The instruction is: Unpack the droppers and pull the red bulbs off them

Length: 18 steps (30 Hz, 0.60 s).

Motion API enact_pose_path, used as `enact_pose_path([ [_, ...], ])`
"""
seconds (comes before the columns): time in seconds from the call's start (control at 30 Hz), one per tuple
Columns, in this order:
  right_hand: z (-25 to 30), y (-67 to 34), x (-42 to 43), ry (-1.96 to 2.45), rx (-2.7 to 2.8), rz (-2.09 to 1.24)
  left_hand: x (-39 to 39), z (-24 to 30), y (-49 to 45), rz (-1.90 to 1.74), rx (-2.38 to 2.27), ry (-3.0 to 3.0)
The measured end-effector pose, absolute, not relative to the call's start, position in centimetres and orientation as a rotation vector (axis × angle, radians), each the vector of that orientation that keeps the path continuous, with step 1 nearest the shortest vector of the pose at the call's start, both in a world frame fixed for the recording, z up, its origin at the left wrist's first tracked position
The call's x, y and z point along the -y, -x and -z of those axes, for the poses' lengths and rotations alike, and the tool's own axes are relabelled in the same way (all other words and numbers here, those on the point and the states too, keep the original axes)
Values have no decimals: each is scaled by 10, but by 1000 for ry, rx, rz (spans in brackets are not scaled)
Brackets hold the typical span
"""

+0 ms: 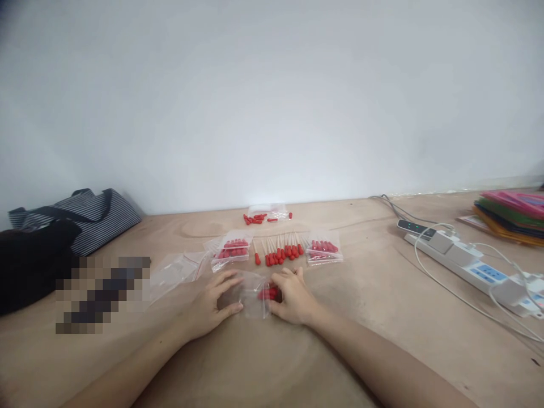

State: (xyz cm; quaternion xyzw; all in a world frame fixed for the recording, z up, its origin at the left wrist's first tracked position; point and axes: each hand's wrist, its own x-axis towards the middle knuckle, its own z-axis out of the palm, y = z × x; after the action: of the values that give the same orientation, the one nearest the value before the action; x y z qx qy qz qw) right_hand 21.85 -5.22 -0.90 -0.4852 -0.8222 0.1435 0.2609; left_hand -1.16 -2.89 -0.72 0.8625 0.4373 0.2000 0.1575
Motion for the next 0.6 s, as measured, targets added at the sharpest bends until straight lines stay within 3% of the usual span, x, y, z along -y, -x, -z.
enact_pose_path([
  [0.13, 12, -230, 49, 1172, 2090, -614, 29, 3, 19, -661, -1525, -2287],
  [0.3, 14, -248, 38, 1004, 1724, -1028, 32, -12, 25, -522, -1589, -2082],
  [0.47, 10, -266, 30, 969, 1549, -1203, 28, -28, 37, -396, -1524, -1922],
  [0.6, 7, -278, 26, 967, 1435, -1194, 15, -53, 75, -569, -1579, -1950],
])
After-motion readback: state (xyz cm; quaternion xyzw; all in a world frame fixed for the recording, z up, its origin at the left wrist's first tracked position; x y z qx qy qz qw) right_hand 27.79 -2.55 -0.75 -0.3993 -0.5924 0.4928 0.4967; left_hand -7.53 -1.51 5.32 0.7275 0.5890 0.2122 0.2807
